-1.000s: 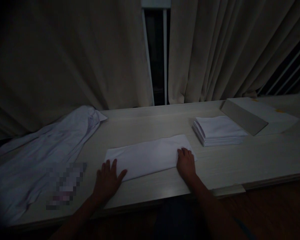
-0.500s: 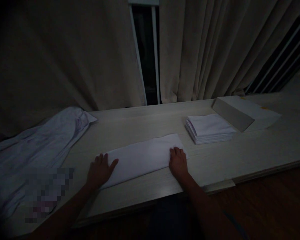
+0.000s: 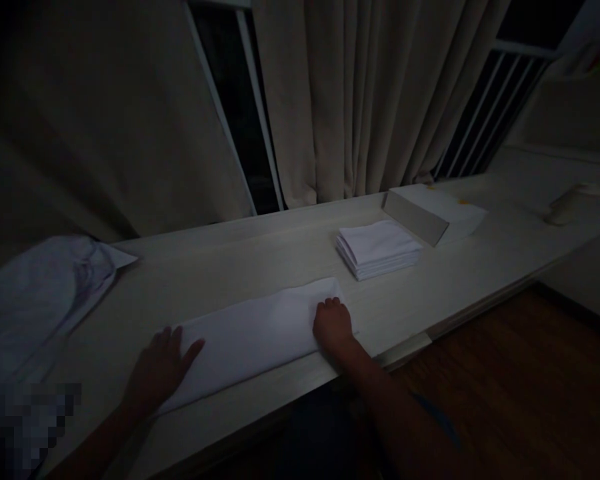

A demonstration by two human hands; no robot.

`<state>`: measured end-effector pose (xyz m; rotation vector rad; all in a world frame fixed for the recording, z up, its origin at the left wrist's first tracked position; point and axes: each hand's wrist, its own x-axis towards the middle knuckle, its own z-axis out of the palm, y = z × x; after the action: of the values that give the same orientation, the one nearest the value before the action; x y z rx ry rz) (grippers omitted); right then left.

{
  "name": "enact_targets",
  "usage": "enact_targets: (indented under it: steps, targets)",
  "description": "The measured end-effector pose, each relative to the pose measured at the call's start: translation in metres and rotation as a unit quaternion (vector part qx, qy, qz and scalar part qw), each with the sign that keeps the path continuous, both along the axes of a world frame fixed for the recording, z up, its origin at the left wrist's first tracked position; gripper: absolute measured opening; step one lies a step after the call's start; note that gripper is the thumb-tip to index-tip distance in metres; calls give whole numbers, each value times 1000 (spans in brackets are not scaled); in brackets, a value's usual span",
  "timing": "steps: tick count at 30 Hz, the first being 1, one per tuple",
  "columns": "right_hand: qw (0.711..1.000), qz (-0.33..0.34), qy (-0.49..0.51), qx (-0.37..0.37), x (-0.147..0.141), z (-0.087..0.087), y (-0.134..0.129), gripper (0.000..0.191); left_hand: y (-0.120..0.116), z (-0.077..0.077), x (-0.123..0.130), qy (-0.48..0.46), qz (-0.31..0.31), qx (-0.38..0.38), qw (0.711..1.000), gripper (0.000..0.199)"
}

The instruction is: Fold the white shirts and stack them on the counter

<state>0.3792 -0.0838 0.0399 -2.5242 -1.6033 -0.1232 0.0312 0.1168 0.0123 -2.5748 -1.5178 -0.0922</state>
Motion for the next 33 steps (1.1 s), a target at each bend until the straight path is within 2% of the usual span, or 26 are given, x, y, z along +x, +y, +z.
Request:
enact_targets:
  steps: [3,6,11,14,18,21,23,26,29,31,33]
  targets:
    - [999,5,-9,33,12,-2,0,34,6,-6,0,15,-4,13,1000,86]
    - [999,25,-7,48,24,-11,12,52,8,-9,-1,20,-10,24,999,87]
    - [998,31,44,24,38,-33,27,80,-1,-2,0,3,12,29,1000,85]
    - [997,34,62,19,42,-40,27,85,-6,3,1,-8,22,17,1000,86]
    - [997,36,63,15,43,-40,25,88,-5,0,-1,-7,18,4,1000,84]
    - [998,35,59,16,41,-38,25,87,-3,-1,-5,5,35,14,999,89]
    - [998,33,56,17,40,-37,25,87,-4,4,-2,12,26,36,999,89]
    - [998,33,51,20,39,-37,25,84,-18,20,25,9,-55,64,996,72]
    - [998,32,50,19,39,-36,25,82,-49,33,83,-20,-167,43,985,62]
    - [998,32,48,21,39,-35,25,81,-73,32,125,-53,-239,2,970,62]
    - [998,35,45,25,39,-35,25,81,-91,24,154,-78,-278,-36,957,64]
